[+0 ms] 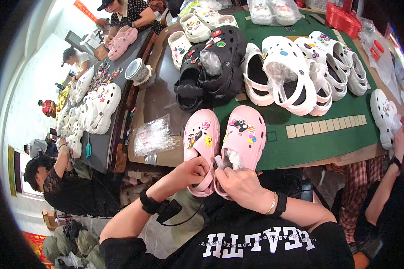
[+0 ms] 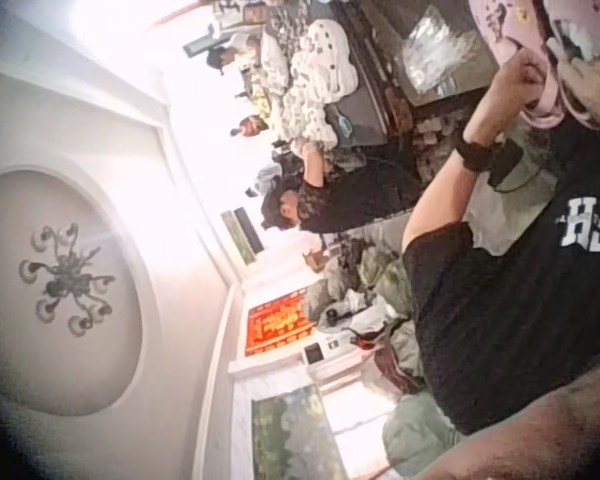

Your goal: Assembling foam clogs by attaching straps and inserting decorative charms.

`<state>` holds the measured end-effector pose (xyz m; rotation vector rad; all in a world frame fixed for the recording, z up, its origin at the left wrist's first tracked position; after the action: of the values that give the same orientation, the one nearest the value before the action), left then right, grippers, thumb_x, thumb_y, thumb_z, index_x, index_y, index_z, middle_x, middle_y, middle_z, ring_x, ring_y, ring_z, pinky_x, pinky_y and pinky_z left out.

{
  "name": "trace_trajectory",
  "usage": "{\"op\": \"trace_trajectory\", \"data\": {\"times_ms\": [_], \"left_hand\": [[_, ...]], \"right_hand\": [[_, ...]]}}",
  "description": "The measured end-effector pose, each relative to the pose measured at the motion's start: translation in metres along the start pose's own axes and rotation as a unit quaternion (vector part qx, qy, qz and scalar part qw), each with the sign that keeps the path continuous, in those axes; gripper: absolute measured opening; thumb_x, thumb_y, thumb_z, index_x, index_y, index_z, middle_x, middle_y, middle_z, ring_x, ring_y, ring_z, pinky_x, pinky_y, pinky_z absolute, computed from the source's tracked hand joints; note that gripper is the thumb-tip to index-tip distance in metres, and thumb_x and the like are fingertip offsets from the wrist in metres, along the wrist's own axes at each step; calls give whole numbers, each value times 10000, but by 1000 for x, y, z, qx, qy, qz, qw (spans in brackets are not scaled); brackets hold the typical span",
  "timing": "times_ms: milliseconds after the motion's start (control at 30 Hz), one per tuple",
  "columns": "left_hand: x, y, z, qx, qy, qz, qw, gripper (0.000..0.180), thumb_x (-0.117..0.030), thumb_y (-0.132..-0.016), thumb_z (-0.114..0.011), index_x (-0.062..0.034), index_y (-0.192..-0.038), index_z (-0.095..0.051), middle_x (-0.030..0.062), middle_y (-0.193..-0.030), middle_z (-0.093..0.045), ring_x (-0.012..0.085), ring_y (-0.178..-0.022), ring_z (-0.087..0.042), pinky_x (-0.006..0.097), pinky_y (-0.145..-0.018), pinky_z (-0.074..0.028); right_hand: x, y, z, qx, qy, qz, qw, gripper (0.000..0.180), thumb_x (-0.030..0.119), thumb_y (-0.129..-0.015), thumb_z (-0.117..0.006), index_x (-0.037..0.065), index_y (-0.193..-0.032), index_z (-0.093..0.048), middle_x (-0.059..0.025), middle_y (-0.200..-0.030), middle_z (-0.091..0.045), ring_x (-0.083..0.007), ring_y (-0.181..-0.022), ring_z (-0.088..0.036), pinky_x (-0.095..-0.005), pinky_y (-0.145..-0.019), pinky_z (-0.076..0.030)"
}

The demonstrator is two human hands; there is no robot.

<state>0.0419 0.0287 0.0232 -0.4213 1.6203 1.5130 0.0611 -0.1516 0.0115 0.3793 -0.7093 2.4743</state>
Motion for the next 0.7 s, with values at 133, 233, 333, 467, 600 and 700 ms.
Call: {"op": "trace_trajectory", "data": {"times_ms": [133,233,333,467,600,700], "left_hand": [[8,-4,0,-43,-48,-68,996,156,12,-834,-630,-26,-983,-599,-42,-830,-594,34,-791,-546,201,-713,-454],[12,-3,-3,-87,-71,-79,991,121,3,-833,-644,1,-953,-628,-30,-835,-615,36,-793,-557,207,-722,-466],[19,-2,-3,-118,-60,-56,990,126,-1,-829,-654,16,-954,-654,-14,-833,-643,42,-792,-576,214,-730,-480],[21,-1,-7,-147,-56,-90,983,148,4,-827,-653,25,-972,-668,7,-827,-670,47,-786,-599,231,-725,-499],[20,1,-16,-200,-100,-114,968,147,-10,-836,-653,29,-977,-670,49,-811,-690,68,-757,-622,246,-701,-506],[5,9,-20,-249,-196,-105,943,142,-33,-844,-663,32,-970,-672,93,-783,-696,103,-724,-648,259,-681,-509]], "right_hand": [[-1,2,0,2,3,7,1000,149,127,-824,-615,44,-941,-574,-50,-700,-558,-203,-569,-647,-321,-511,-527],[-2,2,-1,7,-4,8,1000,147,126,-824,-613,46,-940,-572,-47,-705,-553,-198,-579,-644,-314,-520,-525],[0,1,3,-8,4,22,1000,155,131,-818,-616,48,-940,-569,-46,-709,-554,-193,-583,-639,-312,-524,-521],[1,2,1,-13,7,29,999,112,126,-819,-613,64,-897,-561,-44,-691,-562,-197,-588,-643,-318,-522,-522],[3,5,-2,-15,19,25,999,135,126,-805,-620,61,-905,-555,-45,-713,-557,-194,-604,-642,-320,-548,-520],[3,3,6,1,12,26,1000,92,104,-826,-605,51,-882,-554,-65,-703,-595,-199,-613,-665,-319,-535,-537]]}}
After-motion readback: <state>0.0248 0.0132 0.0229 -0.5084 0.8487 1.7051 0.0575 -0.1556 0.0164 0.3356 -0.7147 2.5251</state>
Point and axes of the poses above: each hand's wrist, its own y-axis away from the middle knuckle, its own z-axis out of the back of the hand, x = y × z, the point moved 4 cm from there along -y, towards the middle knuckle
